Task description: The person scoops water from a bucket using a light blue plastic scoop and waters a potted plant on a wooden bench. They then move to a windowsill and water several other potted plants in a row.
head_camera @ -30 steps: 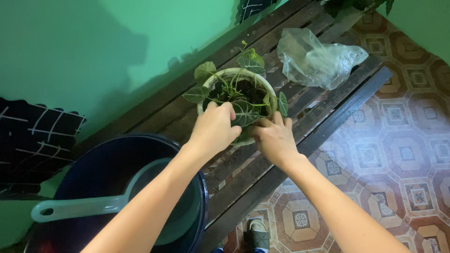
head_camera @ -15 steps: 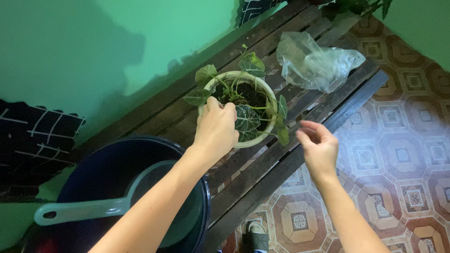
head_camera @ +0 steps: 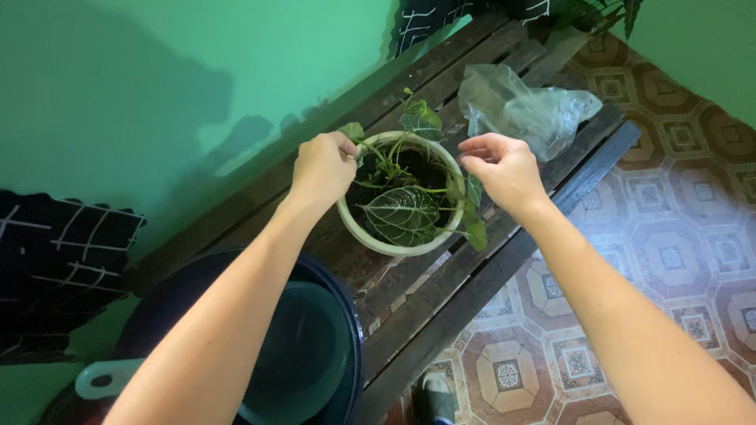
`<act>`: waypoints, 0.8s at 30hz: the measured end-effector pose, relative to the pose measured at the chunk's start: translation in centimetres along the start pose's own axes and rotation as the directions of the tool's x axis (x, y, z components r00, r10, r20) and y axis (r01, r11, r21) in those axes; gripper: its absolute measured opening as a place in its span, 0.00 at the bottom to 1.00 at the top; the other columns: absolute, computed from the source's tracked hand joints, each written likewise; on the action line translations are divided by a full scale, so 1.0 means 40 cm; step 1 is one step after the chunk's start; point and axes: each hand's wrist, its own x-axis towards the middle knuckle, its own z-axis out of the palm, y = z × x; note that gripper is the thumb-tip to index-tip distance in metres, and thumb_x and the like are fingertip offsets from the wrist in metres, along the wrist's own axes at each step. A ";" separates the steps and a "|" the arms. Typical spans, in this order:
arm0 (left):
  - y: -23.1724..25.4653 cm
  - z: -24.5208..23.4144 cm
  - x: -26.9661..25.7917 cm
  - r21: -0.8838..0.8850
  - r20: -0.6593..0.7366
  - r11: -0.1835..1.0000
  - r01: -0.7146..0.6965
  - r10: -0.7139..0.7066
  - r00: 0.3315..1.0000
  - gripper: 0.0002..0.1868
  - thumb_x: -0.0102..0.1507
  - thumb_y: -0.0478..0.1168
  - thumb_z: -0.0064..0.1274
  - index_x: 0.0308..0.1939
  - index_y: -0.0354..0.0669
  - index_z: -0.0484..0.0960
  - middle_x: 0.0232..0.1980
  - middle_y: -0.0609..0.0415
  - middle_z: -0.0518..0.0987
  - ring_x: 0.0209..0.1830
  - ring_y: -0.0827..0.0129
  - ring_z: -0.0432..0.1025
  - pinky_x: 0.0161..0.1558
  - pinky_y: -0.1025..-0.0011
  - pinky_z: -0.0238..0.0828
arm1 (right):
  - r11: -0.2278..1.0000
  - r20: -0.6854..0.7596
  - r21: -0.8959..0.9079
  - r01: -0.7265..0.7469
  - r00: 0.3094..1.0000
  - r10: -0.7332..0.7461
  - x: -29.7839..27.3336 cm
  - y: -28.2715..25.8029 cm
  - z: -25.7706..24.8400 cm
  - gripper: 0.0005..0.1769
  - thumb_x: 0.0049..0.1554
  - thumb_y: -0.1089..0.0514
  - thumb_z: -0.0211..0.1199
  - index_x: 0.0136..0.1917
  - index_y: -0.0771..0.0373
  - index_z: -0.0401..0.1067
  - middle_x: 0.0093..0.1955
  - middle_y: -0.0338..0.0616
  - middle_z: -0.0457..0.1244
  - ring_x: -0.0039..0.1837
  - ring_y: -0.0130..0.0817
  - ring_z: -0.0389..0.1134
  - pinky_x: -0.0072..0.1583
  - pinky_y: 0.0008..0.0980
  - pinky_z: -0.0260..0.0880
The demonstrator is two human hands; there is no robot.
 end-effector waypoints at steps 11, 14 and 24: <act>0.035 0.087 0.046 0.012 0.189 0.974 -0.227 0.221 0.957 0.20 0.53 0.38 0.66 0.50 0.44 0.85 0.44 0.42 0.84 0.45 0.49 0.79 0.48 0.58 0.75 | 0.906 0.094 -0.420 -0.054 0.990 0.103 0.098 0.134 -0.005 0.17 0.49 0.50 0.70 0.51 0.57 0.83 0.48 0.46 0.74 0.51 0.41 0.76 0.56 0.34 0.72; 0.051 0.107 0.058 0.020 0.205 0.991 -0.134 0.127 0.971 0.15 0.56 0.37 0.64 0.47 0.44 0.86 0.41 0.43 0.86 0.44 0.51 0.80 0.49 0.59 0.76 | 0.874 0.204 -0.484 -0.035 0.967 0.151 0.118 0.129 0.003 0.17 0.49 0.48 0.70 0.51 0.56 0.82 0.48 0.44 0.74 0.51 0.43 0.76 0.57 0.38 0.73; 0.032 0.124 0.115 -0.003 0.056 1.000 0.014 -0.014 0.998 0.07 0.56 0.35 0.60 0.37 0.43 0.89 0.37 0.43 0.86 0.38 0.52 0.81 0.46 0.60 0.76 | 0.693 0.298 -0.721 -0.029 0.890 0.346 0.141 0.040 0.017 0.14 0.50 0.50 0.70 0.49 0.54 0.82 0.51 0.42 0.74 0.60 0.46 0.72 0.68 0.57 0.60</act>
